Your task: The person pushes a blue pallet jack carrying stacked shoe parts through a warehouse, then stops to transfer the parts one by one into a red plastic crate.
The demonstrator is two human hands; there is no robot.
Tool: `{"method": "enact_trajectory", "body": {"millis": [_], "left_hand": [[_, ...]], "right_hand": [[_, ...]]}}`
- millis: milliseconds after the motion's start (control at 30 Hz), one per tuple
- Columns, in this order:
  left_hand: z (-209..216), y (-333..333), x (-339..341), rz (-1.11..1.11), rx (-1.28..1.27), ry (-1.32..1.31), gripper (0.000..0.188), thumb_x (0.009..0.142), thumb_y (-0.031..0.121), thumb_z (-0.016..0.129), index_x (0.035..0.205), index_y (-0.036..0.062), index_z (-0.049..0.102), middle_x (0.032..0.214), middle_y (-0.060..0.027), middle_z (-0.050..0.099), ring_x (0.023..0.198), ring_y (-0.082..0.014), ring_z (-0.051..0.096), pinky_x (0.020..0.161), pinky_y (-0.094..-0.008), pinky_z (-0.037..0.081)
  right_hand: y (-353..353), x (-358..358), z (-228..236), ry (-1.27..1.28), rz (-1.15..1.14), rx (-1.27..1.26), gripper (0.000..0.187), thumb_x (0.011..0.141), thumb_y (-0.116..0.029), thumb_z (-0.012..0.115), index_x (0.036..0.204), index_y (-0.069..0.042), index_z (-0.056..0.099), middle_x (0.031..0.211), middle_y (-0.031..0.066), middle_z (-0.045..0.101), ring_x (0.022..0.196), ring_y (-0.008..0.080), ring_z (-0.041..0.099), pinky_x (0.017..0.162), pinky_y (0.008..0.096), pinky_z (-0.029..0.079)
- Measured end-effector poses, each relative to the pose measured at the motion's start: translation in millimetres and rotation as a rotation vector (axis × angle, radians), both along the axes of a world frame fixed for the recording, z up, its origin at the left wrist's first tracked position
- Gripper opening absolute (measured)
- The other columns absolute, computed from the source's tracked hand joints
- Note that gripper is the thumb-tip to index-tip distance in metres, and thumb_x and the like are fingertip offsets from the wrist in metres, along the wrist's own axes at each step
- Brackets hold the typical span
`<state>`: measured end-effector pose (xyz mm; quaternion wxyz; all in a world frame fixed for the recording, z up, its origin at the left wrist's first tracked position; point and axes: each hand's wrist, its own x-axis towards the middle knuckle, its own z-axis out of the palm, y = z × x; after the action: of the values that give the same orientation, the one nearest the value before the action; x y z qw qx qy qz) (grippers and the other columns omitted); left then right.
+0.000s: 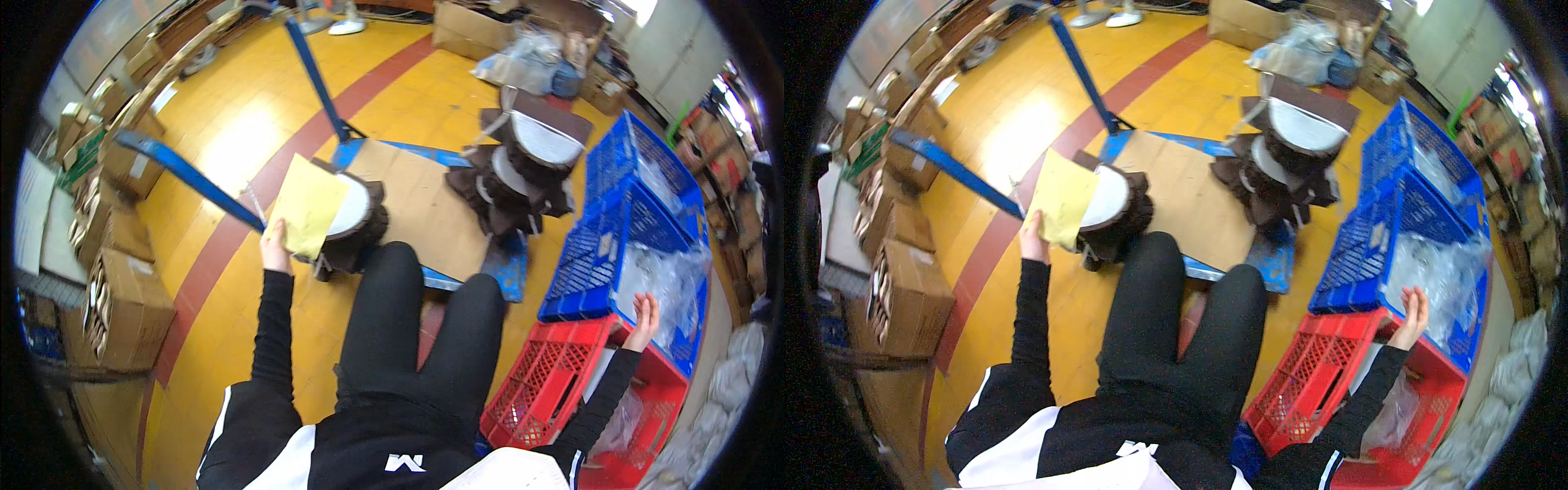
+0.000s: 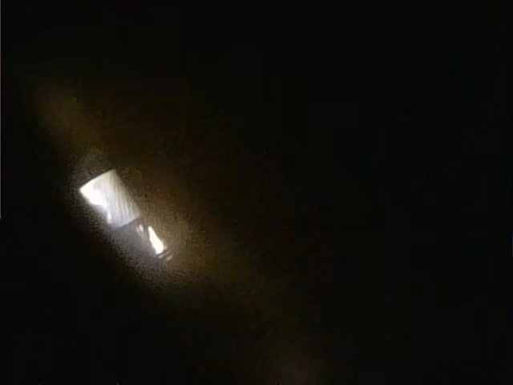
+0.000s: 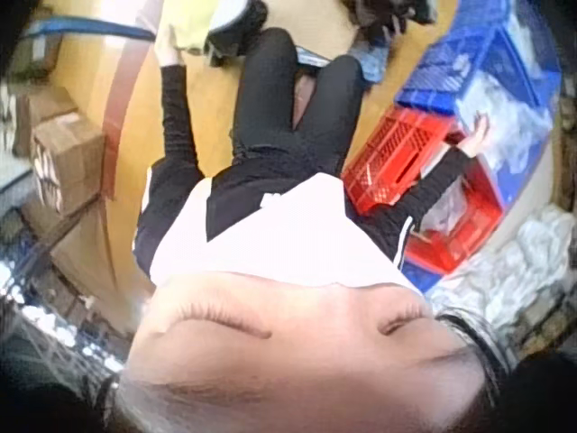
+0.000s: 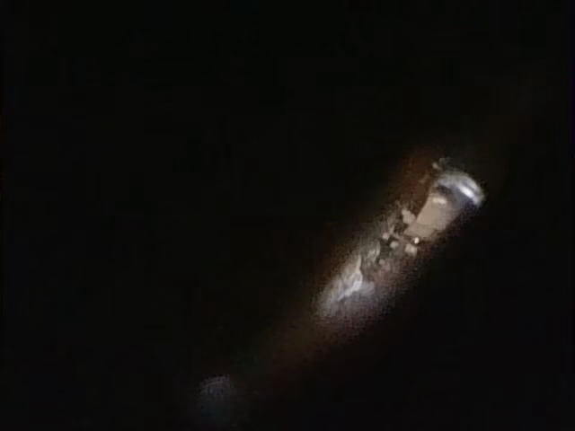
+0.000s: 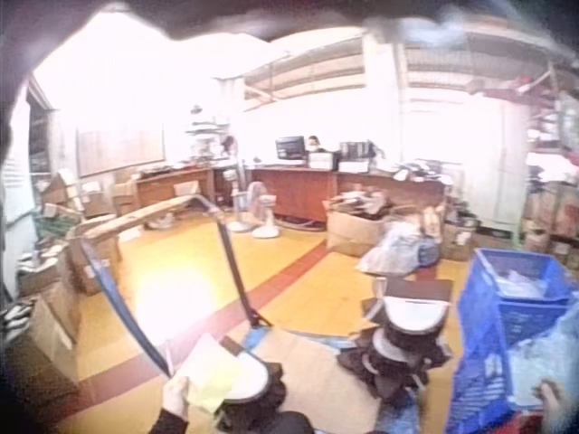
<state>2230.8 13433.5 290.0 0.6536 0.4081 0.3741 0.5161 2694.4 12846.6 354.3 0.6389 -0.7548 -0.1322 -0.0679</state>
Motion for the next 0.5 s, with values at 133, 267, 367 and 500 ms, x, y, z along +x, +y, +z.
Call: {"method": "enact_trajectory", "body": {"millis": [133,267,367,500], "left_hand": [[-28.2,45.5,4.5,0.009,-0.007,0.039,0.045,0.093,0.027,0.046,0.132,0.0061,0.041,0.126,-0.0064,0.051,0.113,-0.0179,0.051,0.09,-0.0356,0.043],[-94.8,97.0,25.5,-0.004,-0.054,0.194,0.046,0.095,0.032,0.042,0.135,0.0105,0.037,0.126,-0.0036,0.051,0.113,-0.0171,0.05,0.091,-0.0336,0.041],[-133.7,177.0,-25.0,0.01,0.171,0.186,0.042,0.094,0.028,0.041,0.129,0.005,0.045,0.12,-0.0089,0.055,0.107,-0.0189,0.053,0.088,-0.032,0.043],[-155.8,208.7,39.5,0.051,0.255,0.612,0.036,0.091,0.023,0.042,0.11,-0.004,0.057,0.107,-0.0183,0.06,0.1,-0.0257,0.057,0.086,-0.0342,0.043]], "right_hand": [[182.7,-51.5,21.6,0.058,0.587,-0.135,0.027,0.09,-0.016,0.052,0.11,0.002,0.055,0.096,0.013,0.064,0.091,0.0186,0.061,0.082,0.0294,0.047],[319.3,-97.8,-29.7,0.393,0.905,-0.18,0.034,0.092,-0.024,0.049,0.114,0.001,0.054,0.098,0.0133,0.065,0.087,0.0168,0.061,0.08,0.0277,0.047],[422.8,-193.5,-94.5,1.41,1.309,0.139,0.053,0.091,-0.04,0.051,0.119,0.005,0.05,0.111,0.0207,0.059,0.092,0.0236,0.061,0.084,0.0326,0.049],[472.4,-299.4,-155.3,1.757,1.05,0.293,0.074,0.083,-0.045,0.062,0.132,0.004,0.033,0.125,0.0214,0.049,0.11,0.0283,0.052,0.091,0.0343,0.045]]}}
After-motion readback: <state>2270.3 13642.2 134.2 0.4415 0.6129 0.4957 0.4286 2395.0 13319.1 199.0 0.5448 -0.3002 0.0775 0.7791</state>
